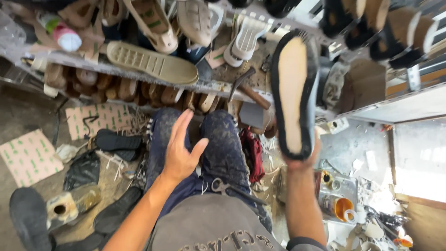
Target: The person holds a black shoe and uses a small pointed tool to work on the sole and edges. They then use a curved metal tool to scrape and shape the sole and heel area, repeatedly turning the shoe to access different sides.
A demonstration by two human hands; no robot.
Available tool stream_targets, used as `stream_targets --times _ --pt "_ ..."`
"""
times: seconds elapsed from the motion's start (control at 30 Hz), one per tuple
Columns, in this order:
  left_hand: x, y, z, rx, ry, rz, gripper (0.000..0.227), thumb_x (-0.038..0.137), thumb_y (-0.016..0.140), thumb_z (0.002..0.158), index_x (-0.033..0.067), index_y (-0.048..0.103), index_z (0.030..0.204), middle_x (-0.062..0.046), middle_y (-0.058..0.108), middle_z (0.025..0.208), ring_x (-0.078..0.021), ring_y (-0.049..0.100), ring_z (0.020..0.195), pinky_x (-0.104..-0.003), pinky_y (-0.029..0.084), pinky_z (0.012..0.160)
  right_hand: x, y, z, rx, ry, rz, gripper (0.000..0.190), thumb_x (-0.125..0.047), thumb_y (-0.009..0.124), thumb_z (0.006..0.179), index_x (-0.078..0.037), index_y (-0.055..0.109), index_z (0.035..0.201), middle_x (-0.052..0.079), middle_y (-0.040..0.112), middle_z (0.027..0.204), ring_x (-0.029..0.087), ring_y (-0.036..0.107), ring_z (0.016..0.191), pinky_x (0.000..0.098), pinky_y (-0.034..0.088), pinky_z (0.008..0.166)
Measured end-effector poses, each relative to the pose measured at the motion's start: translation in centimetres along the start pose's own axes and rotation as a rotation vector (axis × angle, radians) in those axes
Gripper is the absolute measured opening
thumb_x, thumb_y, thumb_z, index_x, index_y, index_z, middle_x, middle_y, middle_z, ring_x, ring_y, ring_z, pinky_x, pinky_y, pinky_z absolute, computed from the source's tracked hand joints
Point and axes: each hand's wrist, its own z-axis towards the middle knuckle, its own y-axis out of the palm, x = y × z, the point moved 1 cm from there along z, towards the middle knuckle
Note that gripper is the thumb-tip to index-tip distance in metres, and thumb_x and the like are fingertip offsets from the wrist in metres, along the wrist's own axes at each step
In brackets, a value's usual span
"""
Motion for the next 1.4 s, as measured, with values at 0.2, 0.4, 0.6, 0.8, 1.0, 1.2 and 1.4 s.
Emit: stream_targets --times 0.2,0.4,0.6,0.8,1.0,1.2,1.4 --pt "10.2 0.4 4.0 -0.296 -0.126 -1.219 0.085 0.039 0.060 0.097 0.0076 0.023 0.166 -0.018 0.032 0.168 -0.0273 0.032 0.155 -0.047 0.035 0.123 8.2 1.1 -2.8 -0.051 0.054 -0.142 0.052 -0.042 0.051 0.097 -0.006 0.068 0.130 0.022 0.067 0.134 0.032 0.069 0.119 0.0485 0.054 0.109" --pt "13.6 -0.4 2.8 -0.145 -0.156 -1.240 0.048 0.018 0.081 0.086 0.0016 0.066 0.128 -0.017 0.075 0.114 -0.0164 0.068 0.105 -0.036 0.060 0.089 11.7 1.6 -4.7 -0.174 0.036 -0.305 0.043 -0.033 0.053 0.098 -0.006 0.068 0.128 0.019 0.067 0.133 0.027 0.066 0.120 0.0452 0.052 0.109" --pt "11.5 -1.5 1.3 -0.163 -0.101 -1.059 0.067 0.026 0.086 0.080 0.0072 0.063 0.141 -0.015 0.072 0.129 -0.0235 0.069 0.123 -0.038 0.054 0.107 11.6 -0.4 -6.0 -0.246 0.002 -0.465 0.036 -0.024 0.055 0.100 -0.005 0.069 0.126 0.017 0.067 0.132 0.022 0.064 0.121 0.0420 0.049 0.110" --pt "9.4 -2.5 0.9 -0.204 0.301 -0.704 0.048 0.029 0.078 0.096 0.0094 0.064 0.137 -0.006 0.071 0.133 -0.0257 0.068 0.128 -0.044 0.038 0.122 10.6 -2.8 -7.6 -0.276 -0.018 -0.643 0.028 -0.015 0.058 0.101 -0.004 0.069 0.124 0.015 0.067 0.131 0.018 0.062 0.122 0.0388 0.047 0.111" --pt "8.2 -2.1 0.7 -0.240 0.345 -0.562 0.047 0.026 0.077 0.095 0.0083 0.065 0.137 -0.008 0.072 0.129 -0.0291 0.071 0.122 -0.049 0.038 0.119 6.5 -5.8 -0.8 -0.415 -0.433 -1.361 0.032 -0.003 0.062 0.103 -0.005 0.067 0.134 0.015 0.070 0.128 0.029 0.064 0.125 0.0398 0.047 0.106" --pt "6.1 0.0 1.2 -0.500 0.356 -0.172 0.061 0.017 0.078 0.093 0.0122 0.049 0.146 -0.008 0.069 0.138 -0.0239 0.070 0.125 -0.046 0.044 0.109 5.3 -2.6 7.1 -0.497 -0.660 -1.766 0.028 -0.007 0.056 0.108 0.000 0.064 0.134 0.018 0.067 0.127 0.032 0.058 0.115 0.0440 0.043 0.096" --pt "1.4 5.4 -0.2 -0.585 0.187 0.078 0.064 0.023 0.079 0.083 0.0095 0.055 0.141 -0.009 0.071 0.128 -0.0281 0.068 0.112 -0.044 0.040 0.101 11.3 -4.0 14.5 -0.552 -0.756 -2.033 0.039 -0.021 0.063 0.112 -0.002 0.053 0.144 0.023 0.056 0.139 0.043 0.057 0.117 0.0551 0.048 0.098"
